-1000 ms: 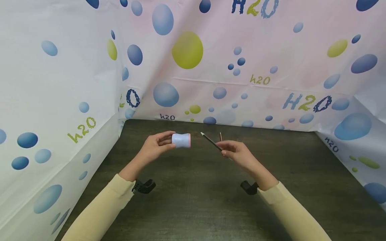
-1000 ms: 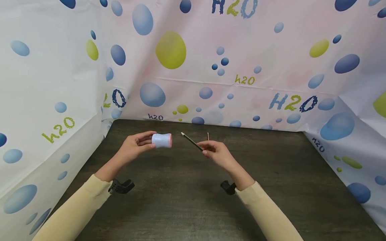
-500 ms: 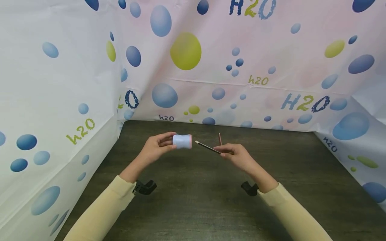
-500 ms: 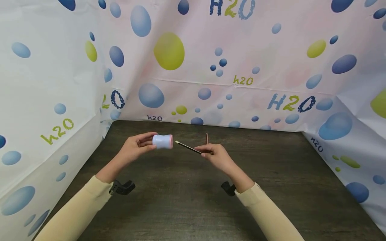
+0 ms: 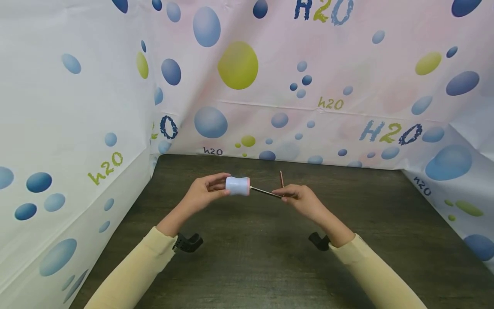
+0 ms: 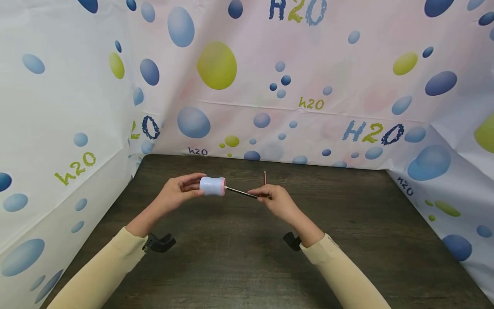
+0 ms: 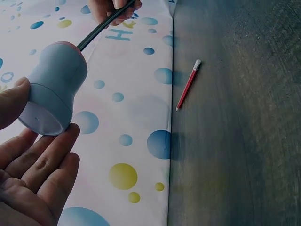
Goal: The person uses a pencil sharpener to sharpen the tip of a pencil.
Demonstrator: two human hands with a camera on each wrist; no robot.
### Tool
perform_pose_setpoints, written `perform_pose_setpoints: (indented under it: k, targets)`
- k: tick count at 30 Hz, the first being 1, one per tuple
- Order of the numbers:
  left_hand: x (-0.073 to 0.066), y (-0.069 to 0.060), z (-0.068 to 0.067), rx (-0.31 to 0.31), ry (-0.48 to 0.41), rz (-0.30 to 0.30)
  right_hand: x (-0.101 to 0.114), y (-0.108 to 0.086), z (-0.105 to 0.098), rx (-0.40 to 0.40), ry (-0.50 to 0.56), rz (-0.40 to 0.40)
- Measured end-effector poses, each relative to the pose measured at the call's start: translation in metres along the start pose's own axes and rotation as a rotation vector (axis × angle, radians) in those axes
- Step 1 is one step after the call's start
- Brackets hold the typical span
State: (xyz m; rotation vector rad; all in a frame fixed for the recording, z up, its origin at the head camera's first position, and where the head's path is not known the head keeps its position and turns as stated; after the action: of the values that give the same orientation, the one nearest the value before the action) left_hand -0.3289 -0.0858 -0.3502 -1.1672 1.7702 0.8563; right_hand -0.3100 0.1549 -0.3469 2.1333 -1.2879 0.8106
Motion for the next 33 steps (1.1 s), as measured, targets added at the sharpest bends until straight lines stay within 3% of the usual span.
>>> perform_pose_setpoints:
  k: [8, 14, 21, 27, 33]
  targets:
    - [0.009, 0.000, 0.011, 0.020, -0.044, -0.010, 0.006, 0.005, 0.008, 0.018, -0.106, -0.031]
    - [0.018, 0.000, 0.018, 0.033, -0.052, -0.031, 0.019, 0.003, 0.015, -0.010, -0.273, -0.165]
    - [0.024, 0.001, 0.019, 0.017, -0.057, -0.052, 0.027, 0.000, 0.015, -0.126, -0.333, -0.264]
    - [0.023, -0.001, 0.024, 0.028, -0.074, -0.055, 0.030, -0.001, 0.016, -0.252, -0.343, -0.276]
    - [0.020, -0.002, 0.023, -0.005, -0.112, -0.047, 0.041, 0.001, 0.014, -0.335, -0.389, -0.289]
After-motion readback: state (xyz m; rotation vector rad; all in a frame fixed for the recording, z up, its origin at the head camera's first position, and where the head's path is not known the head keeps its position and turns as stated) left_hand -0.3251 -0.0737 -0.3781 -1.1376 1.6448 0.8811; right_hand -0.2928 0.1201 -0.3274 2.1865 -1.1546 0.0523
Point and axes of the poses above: each hand's wrist, its own y-axis towards the middle knuckle, its own z-axis out of the palm, x = y × z, the point moved 10 cm from there along y, towards the middle knuckle, and after that the axes turned 2 degrees about z, right-handed, at the moved point
